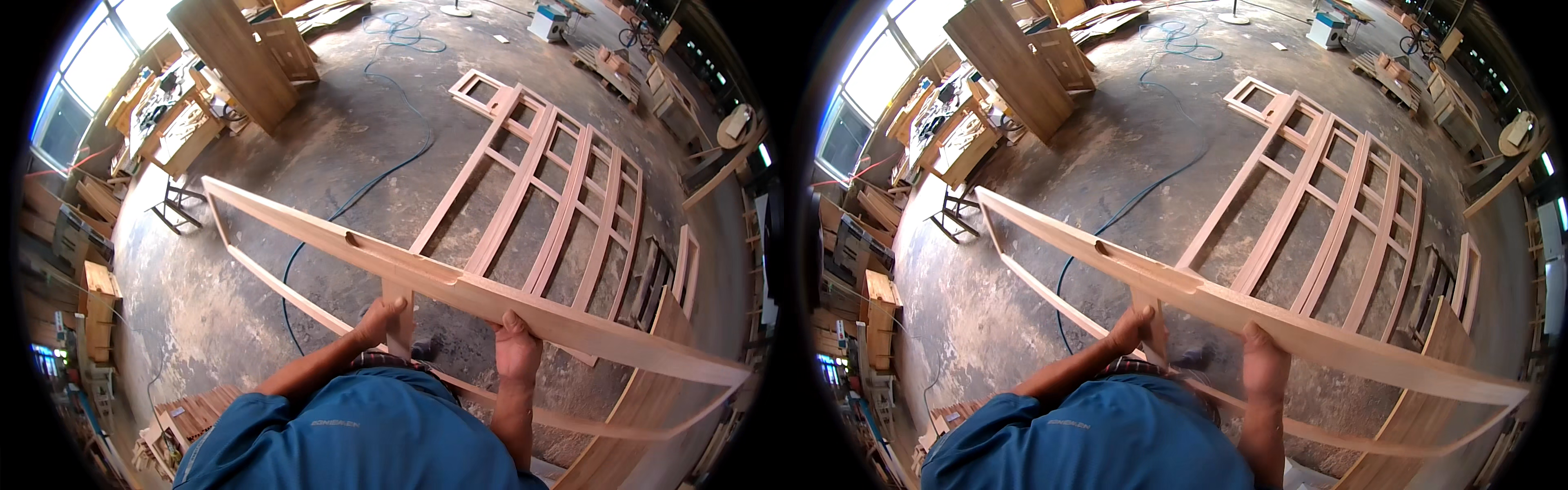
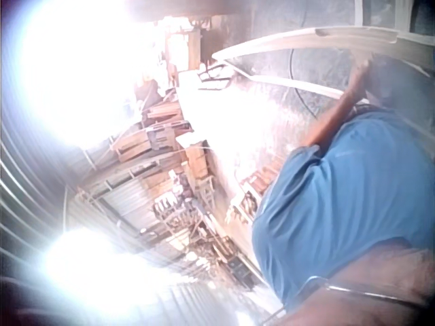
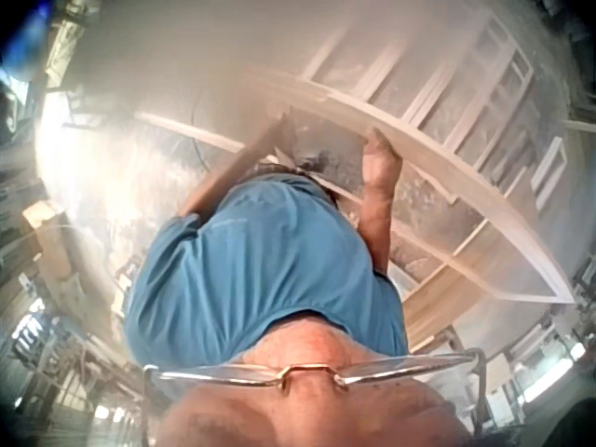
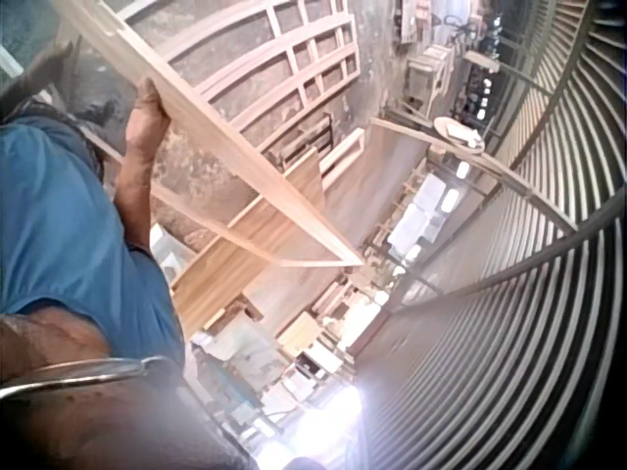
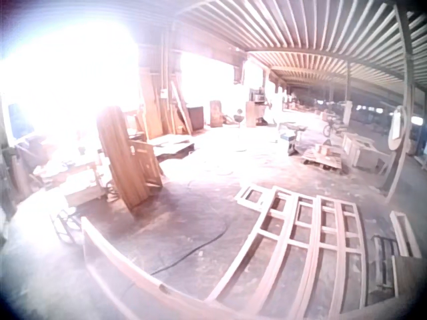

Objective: The person smoothing the edges of a curved wooden frame using a stationary sanding machine and then applying glue from a small white bottle to the joints while working at a workbench.

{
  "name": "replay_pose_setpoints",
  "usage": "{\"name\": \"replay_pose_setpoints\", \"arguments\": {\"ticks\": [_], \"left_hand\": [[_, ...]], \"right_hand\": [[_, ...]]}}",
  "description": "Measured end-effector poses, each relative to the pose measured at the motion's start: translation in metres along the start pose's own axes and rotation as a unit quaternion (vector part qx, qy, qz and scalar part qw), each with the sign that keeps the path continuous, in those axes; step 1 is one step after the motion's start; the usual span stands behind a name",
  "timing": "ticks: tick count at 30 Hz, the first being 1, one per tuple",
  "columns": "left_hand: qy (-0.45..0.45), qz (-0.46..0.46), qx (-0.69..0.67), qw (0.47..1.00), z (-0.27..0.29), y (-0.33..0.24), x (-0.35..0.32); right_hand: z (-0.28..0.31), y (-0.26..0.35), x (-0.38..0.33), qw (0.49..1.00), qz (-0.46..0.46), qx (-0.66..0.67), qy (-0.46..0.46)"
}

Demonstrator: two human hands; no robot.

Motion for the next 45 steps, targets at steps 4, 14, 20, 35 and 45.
{"name": "replay_pose_setpoints", "arguments": {"ticks": [4, 14, 20, 35, 45], "left_hand": [[-0.021, -0.010, -0.013, 1.000, 0.015, 0.003, -0.002], [-0.067, -0.032, -0.007, 0.997, 0.064, -0.022, 0.005], [-0.141, -0.051, -0.012, 0.989, 0.102, -0.018, 0.018], [-0.187, -0.053, -0.052, 0.980, 0.106, -0.020, 0.014], [-0.173, -0.077, -0.045, 0.981, 0.100, -0.018, 0.008]], "right_hand": [[-0.024, -0.004, 0.019, 0.998, -0.038, 0.052, 0.018], [-0.069, -0.034, 0.065, 0.990, -0.078, 0.086, 0.076], [-0.090, -0.055, 0.081, 0.985, -0.119, 0.080, 0.092], [-0.117, -0.057, 0.093, 0.980, -0.126, 0.050, 0.145], [-0.052, -0.023, 0.114, 0.980, -0.030, 0.136, 0.142]]}}
Point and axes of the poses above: each hand's wrist, its own x-axis towards the middle knuckle, its own z-axis out of the back of the hand, y = z × x, the point moved 3 cm from there along x, towards the middle knuckle, and after that the axes turned 1 degree about -x, right-handed, at the moved point
